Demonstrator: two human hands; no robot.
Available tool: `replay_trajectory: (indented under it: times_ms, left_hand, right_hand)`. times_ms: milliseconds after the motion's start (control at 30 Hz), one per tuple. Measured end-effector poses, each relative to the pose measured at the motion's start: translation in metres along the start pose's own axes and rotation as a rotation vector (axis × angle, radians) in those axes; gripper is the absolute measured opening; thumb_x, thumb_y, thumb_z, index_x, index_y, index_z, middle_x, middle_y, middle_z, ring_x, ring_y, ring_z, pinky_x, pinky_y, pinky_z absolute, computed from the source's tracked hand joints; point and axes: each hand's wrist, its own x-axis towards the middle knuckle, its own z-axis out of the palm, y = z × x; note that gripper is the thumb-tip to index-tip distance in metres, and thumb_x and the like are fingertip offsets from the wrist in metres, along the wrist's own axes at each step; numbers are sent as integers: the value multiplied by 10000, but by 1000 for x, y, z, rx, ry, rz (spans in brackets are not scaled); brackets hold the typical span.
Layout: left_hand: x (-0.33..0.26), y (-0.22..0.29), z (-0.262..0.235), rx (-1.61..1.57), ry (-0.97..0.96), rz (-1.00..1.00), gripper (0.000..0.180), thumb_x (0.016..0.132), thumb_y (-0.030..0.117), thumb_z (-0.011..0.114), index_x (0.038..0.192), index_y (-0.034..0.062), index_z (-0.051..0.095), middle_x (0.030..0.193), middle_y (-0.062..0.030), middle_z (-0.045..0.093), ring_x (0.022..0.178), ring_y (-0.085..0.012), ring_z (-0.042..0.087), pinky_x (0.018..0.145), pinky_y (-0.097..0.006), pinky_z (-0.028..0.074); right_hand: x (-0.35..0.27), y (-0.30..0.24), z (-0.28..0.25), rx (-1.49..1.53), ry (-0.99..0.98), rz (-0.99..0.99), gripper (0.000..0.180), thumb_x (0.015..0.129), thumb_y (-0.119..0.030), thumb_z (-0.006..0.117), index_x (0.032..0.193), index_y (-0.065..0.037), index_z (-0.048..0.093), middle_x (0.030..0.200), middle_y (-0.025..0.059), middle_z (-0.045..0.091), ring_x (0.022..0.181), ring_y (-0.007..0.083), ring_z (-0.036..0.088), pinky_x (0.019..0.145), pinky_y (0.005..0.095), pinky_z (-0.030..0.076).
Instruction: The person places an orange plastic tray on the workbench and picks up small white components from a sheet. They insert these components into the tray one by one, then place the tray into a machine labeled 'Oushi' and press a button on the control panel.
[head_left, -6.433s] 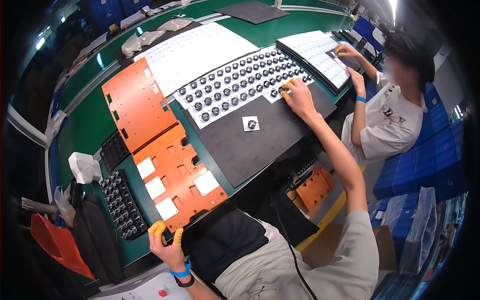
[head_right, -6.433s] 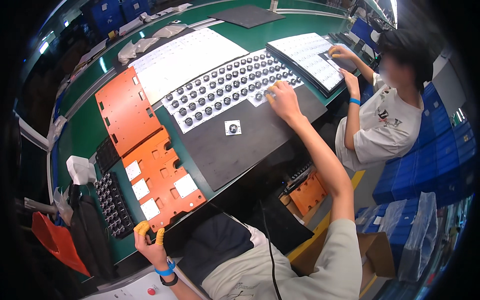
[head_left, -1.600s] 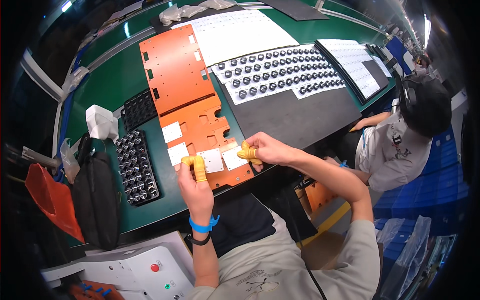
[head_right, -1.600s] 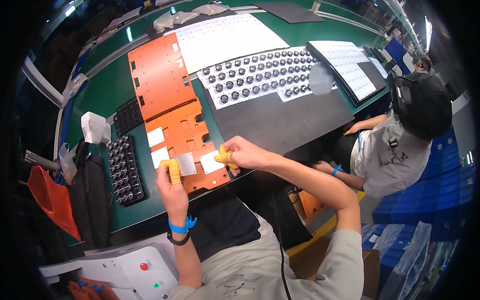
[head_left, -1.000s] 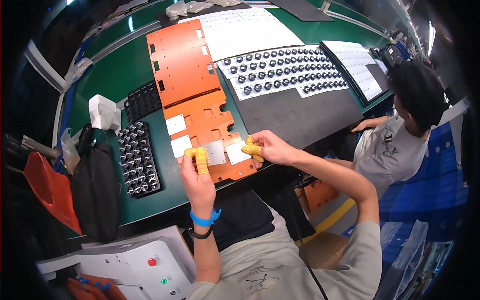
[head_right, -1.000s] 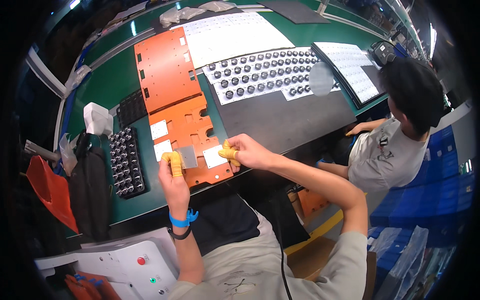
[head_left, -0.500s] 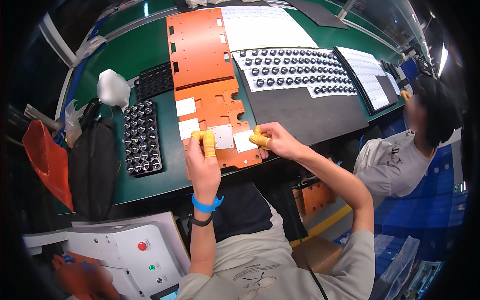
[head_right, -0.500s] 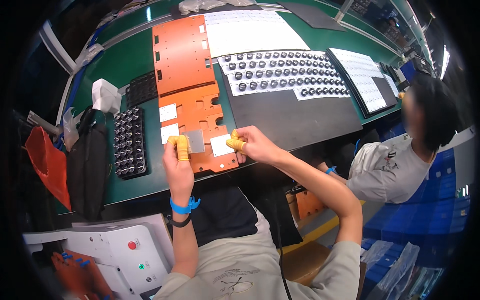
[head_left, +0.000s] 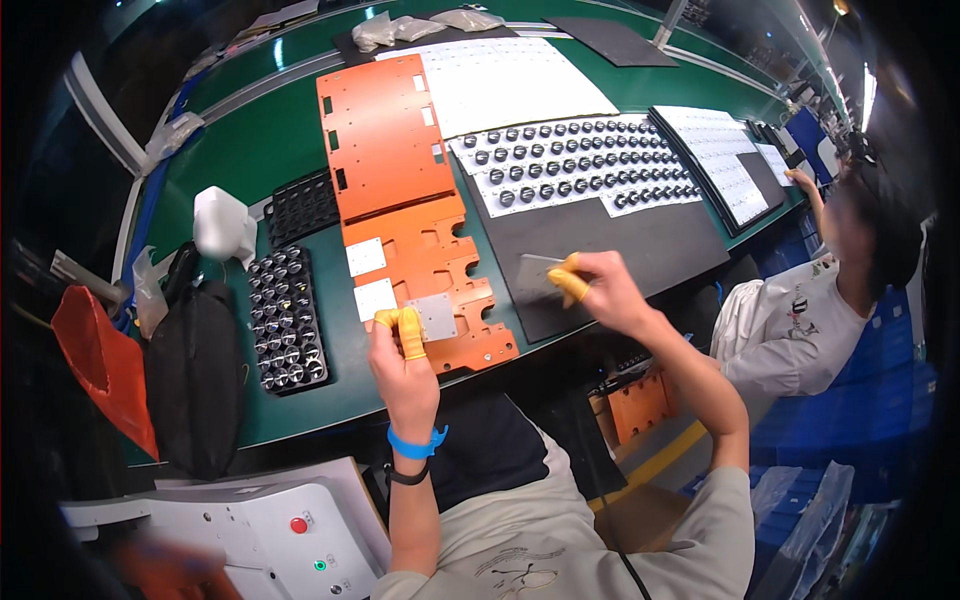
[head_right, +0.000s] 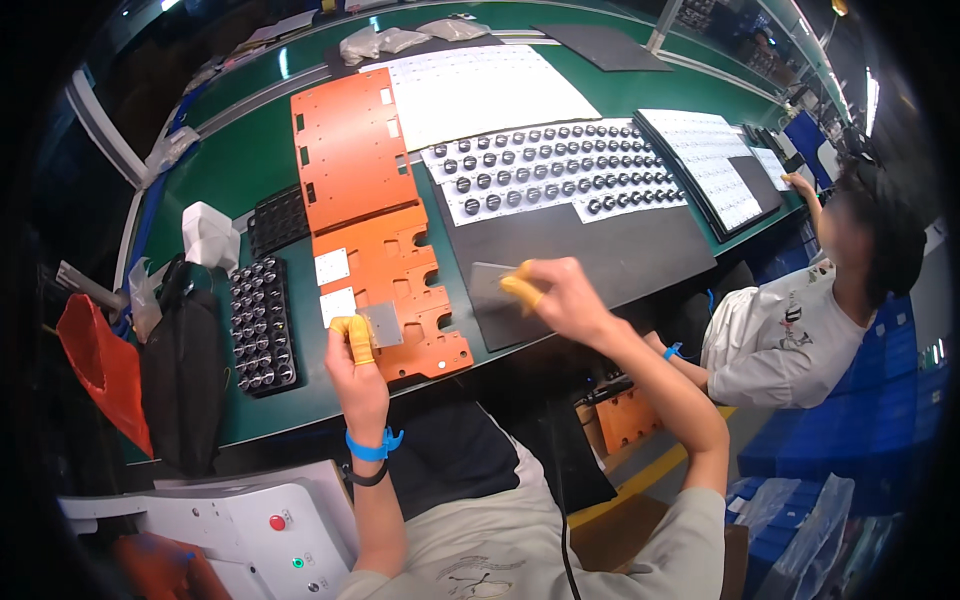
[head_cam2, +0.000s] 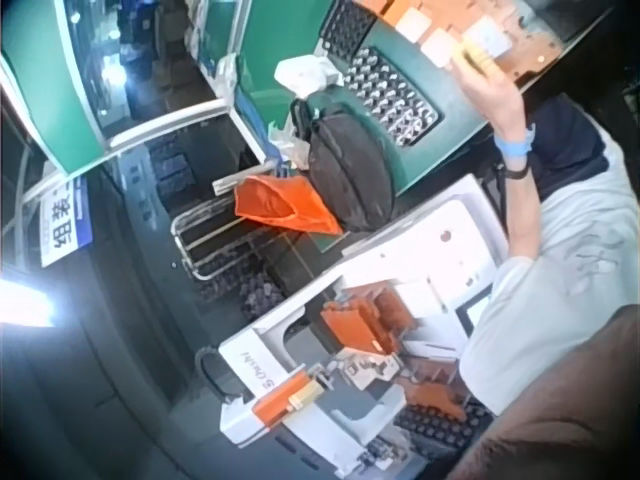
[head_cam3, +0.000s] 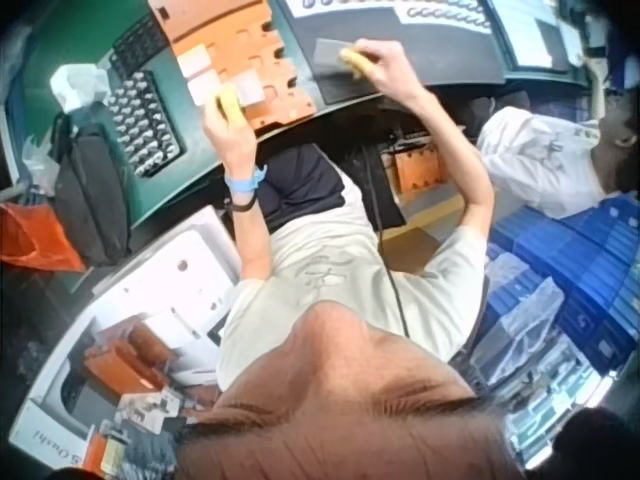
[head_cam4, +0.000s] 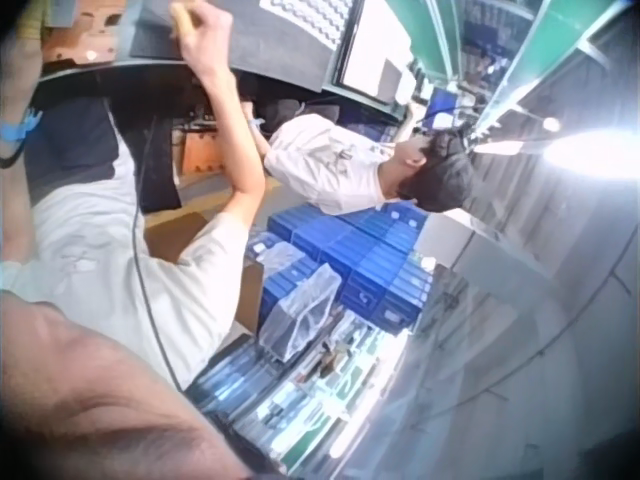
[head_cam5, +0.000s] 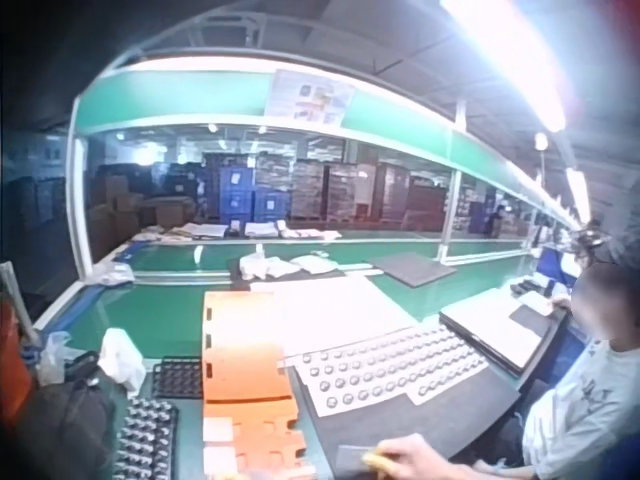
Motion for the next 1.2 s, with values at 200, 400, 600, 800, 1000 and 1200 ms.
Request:
replay_trajectory:
  times_ms: [200, 400, 600, 800, 1000, 1200]
  left_hand:
    - [-3, 2, 0, 31, -39, -6, 207, 1058, 128, 520, 933, -38, 525, 926, -106, 493, 727, -180, 482, 673, -326, 441]
    - [-2, 2, 0, 16, -27, 48, 213, 1055, 131, 528, 930, -42, 518, 866, -104, 490, 716, -173, 491, 662, -319, 445]
    - [-1, 0, -1, 115, -59, 20, 186, 1072, 145, 504, 1028, -32, 539, 879, -43, 586, 827, -96, 515, 737, -273, 457]
    - [-2, 1, -1, 125, -47, 49, 195, 1071, 146, 502, 1043, -42, 547, 884, -73, 612, 828, -110, 538, 739, -295, 471]
    - [-2, 1, -1, 164, -36, 73, 189, 1066, 139, 509, 1047, -46, 545, 879, -80, 610, 814, -114, 548, 727, -297, 474]
    - [-1, 6, 4, 116, 14, 70, 227, 1050, 145, 538, 925, -44, 541, 756, -124, 545, 675, -203, 489, 643, -349, 439]
  right_hand:
    - [-15, 58, -76, -1052, 184, -377, 96, 801, -44, 704, 897, -42, 704, 964, 91, 663, 801, 269, 644, 699, 389, 542]
    - [-23, 79, -75, -890, 303, -277, 370, 783, -3, 664, 1142, -67, 725, 1073, 85, 683, 924, 296, 644, 793, 402, 542]
    - [-4, 63, -67, -782, 277, -260, 275, 798, -155, 788, 1041, -50, 713, 1232, 118, 634, 1142, 340, 575, 999, 432, 462]
    - [16, 87, -75, -851, 376, -232, 229, 803, -143, 779, 1005, -49, 726, 1285, 131, 619, 1217, 350, 536, 1045, 454, 426]
    - [35, 108, -83, -915, 479, -147, 226, 836, -143, 755, 1040, -48, 740, 1314, 161, 604, 1235, 357, 531, 1061, 458, 418]
    - [40, 111, -82, -800, 479, -91, 244, 846, -162, 760, 1059, -43, 742, 1314, 177, 603, 1243, 364, 531, 1068, 463, 416]
